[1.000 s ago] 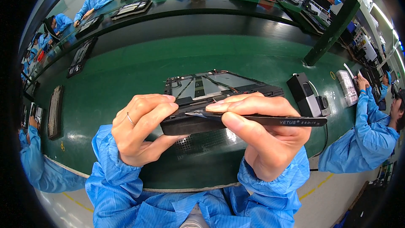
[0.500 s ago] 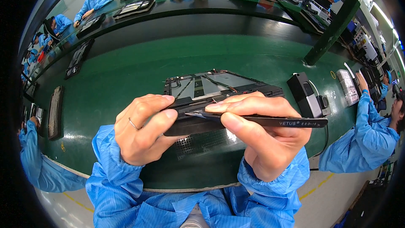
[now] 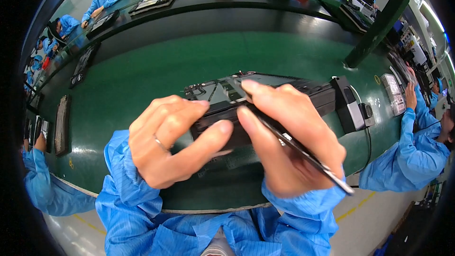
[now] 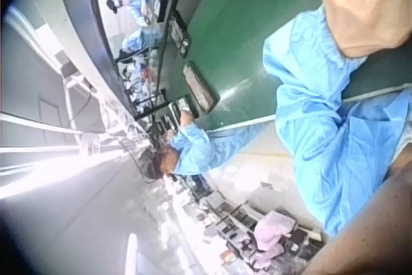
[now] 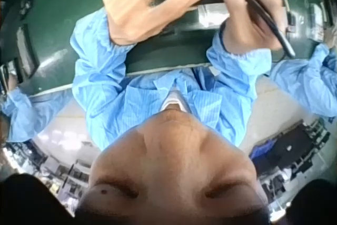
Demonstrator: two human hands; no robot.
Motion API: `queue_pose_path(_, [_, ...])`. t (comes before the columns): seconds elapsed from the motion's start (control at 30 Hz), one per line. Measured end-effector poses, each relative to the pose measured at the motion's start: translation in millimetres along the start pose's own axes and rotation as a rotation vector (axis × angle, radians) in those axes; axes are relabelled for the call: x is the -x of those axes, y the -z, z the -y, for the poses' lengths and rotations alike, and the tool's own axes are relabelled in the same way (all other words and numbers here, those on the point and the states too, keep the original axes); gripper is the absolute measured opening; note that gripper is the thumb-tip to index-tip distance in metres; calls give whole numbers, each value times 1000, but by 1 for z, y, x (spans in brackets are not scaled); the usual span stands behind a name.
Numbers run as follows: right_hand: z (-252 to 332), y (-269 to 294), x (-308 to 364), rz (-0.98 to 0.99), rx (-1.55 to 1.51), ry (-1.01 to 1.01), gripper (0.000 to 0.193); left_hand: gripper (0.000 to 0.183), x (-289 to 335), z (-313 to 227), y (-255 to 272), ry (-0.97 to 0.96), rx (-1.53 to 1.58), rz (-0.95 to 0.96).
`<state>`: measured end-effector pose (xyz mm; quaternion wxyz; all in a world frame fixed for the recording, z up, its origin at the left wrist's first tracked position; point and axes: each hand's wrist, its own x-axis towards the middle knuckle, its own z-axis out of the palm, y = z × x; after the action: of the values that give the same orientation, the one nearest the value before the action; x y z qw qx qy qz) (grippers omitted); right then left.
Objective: The person assembles or repairs electronic components on a tablet frame using tweezers, working on a conveyor belt.
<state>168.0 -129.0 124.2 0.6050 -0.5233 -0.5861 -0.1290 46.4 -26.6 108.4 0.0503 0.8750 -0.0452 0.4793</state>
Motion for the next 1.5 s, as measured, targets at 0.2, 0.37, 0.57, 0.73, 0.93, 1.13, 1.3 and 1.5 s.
queue_pose_path(0.2, [-29,12,-13,-277,291,119,11,71,-10,17,-22,111,215,24])
queue_pose_path(0.37, [-56,53,-27,-483,313,-12,12,59,29,72,-54,266,-4,144])
queue_pose_path(0.57, [-87,91,-27,-614,229,-111,18,52,27,85,-85,167,89,88])
queue_pose_path(0.73, [-129,123,-24,-599,-124,-261,21,45,11,87,-79,57,59,75])
queue_pose_path(0.93, [-192,71,-19,-662,-467,-508,19,45,6,94,-44,136,-175,146])
queue_pose_path(1.13, [-235,58,6,-507,-617,-854,25,42,11,86,-39,107,-183,155])
queue_pose_path(1.3, [-203,81,-6,-332,-402,-916,25,42,22,72,-37,128,-164,217])
queue_pose_path(1.5, [-115,114,-4,-241,-259,-560,24,47,41,46,-63,102,28,205])
